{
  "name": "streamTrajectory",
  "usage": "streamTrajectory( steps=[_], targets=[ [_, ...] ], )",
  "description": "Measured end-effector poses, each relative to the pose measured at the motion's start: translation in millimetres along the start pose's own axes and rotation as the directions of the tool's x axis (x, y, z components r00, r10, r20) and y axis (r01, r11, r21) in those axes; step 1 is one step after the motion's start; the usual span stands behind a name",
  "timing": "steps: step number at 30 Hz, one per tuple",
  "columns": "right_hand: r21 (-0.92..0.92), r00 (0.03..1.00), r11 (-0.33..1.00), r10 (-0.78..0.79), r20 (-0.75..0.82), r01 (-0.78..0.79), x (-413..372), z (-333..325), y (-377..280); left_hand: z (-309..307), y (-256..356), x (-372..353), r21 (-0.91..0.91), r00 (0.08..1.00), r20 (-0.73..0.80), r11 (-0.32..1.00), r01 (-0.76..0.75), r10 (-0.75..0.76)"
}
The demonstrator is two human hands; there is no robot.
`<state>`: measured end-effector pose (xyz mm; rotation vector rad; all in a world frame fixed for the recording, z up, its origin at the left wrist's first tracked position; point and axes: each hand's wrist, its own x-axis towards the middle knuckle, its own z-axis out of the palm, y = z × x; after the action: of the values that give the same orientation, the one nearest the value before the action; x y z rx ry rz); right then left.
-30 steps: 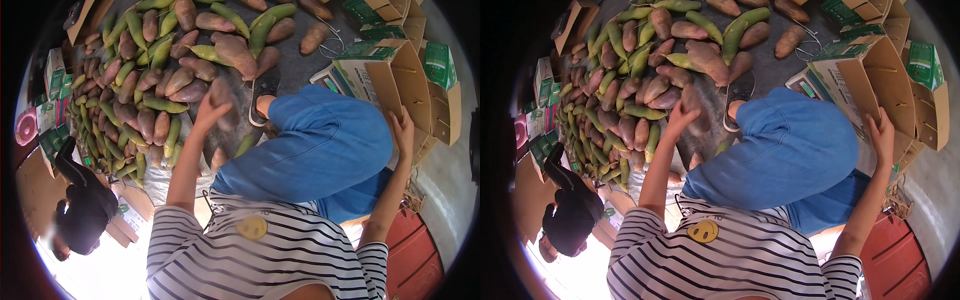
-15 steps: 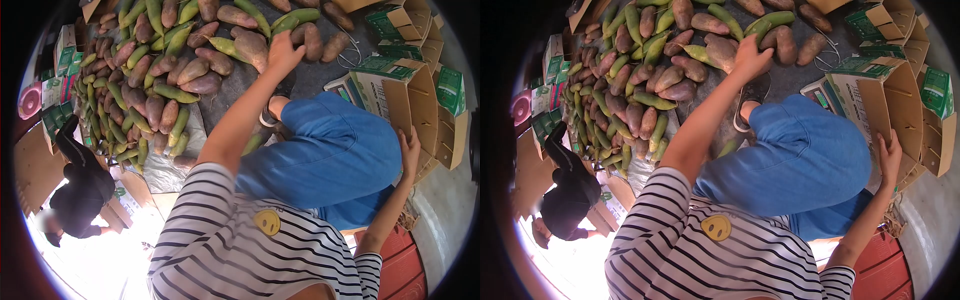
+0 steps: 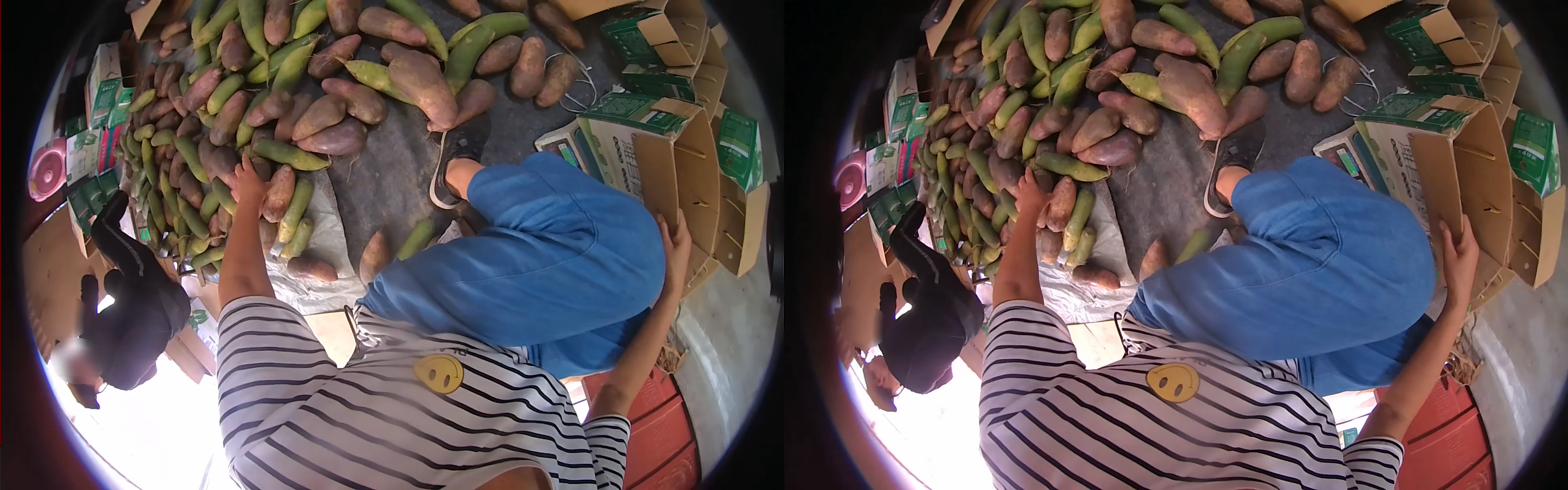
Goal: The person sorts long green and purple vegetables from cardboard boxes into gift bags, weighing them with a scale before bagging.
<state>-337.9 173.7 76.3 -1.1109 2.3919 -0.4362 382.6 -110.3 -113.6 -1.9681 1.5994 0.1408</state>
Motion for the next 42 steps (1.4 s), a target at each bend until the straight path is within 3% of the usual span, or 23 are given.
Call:
streamTrajectory(
  steps=[2, 6, 12, 13, 17, 20, 24, 25, 28, 31, 34, 35, 38, 40, 42],
  targets=[
    [0.003, 1.0, 1.0, 0.006, 0.006, -0.006, 0, 0, 7, -16, 6, 10, 0.049, 0.992, 0.122, 0.999, 0.022, -0.028],
    [-0.015, 1.0, 1.0, -0.011, -0.009, 0.011, 2, 0, 16, -21, 21, 4, 0.171, 0.995, 0.099, 0.984, -0.039, 0.023],
    [0.05, 0.999, 0.998, -0.033, -0.03, 0.035, -4, 0, 8, 4, 32, -10, 0.097, 0.992, 0.028, 0.988, -0.124, 0.122],
    [0.018, 0.998, 0.999, -0.048, -0.032, 0.048, -4, 0, 7, 10, 32, -17, 0.092, 0.974, 0.027, 0.97, -0.226, 0.224],
    [-0.049, 0.996, 0.995, -0.083, -0.027, 0.081, -1, 2, 1, 13, 45, -28, 0.183, 0.953, 0.032, 0.936, -0.302, 0.301],
    [-0.078, 0.996, 0.993, -0.089, -0.033, 0.086, -1, -1, -2, 2, 60, -51, 0.163, 0.882, -0.102, 0.882, -0.441, 0.46],
    [-0.095, 0.995, 0.991, -0.097, -0.025, 0.094, 0, -2, -3, -47, 89, -72, -0.166, 0.832, -0.338, 0.842, -0.514, 0.441],
    [-0.085, 0.996, 0.992, -0.091, -0.025, 0.089, -1, -2, -2, -67, 100, -79, -0.318, 0.871, -0.354, 0.832, -0.455, 0.341],
    [-0.068, 0.996, 0.994, -0.086, -0.029, 0.084, 1, 0, 1, -105, 118, -66, -0.544, 0.818, -0.505, 0.634, -0.55, 0.276],
    [-0.079, 0.996, 0.994, -0.081, -0.039, 0.077, 0, -1, 0, -146, 148, -66, -0.717, 0.785, -0.516, 0.329, -0.615, 0.342],
    [-0.079, 0.996, 0.994, -0.078, -0.035, 0.075, -1, 0, -1, -165, 173, -59, -0.919, 0.858, -0.392, -0.172, -0.354, 0.332],
    [-0.081, 0.996, 0.994, -0.079, -0.033, 0.076, -1, 0, 0, -165, 169, -55, -0.956, 0.885, -0.284, -0.185, -0.23, 0.369],
    [-0.077, 0.997, 0.995, -0.065, -0.042, 0.062, 1, 0, 1, -56, 126, 17, -0.898, 0.937, -0.256, 0.3, -0.322, 0.237],
    [-0.07, 0.997, 0.996, -0.062, -0.036, 0.059, -1, 1, 4, 16, 74, 53, -0.708, 0.943, -0.312, 0.635, -0.309, 0.111],
    [-0.06, 0.996, 0.995, -0.087, -0.034, 0.085, 1, 0, 8, 27, 57, 37, -0.471, 0.873, -0.453, 0.88, -0.062, -0.18]
  ],
)
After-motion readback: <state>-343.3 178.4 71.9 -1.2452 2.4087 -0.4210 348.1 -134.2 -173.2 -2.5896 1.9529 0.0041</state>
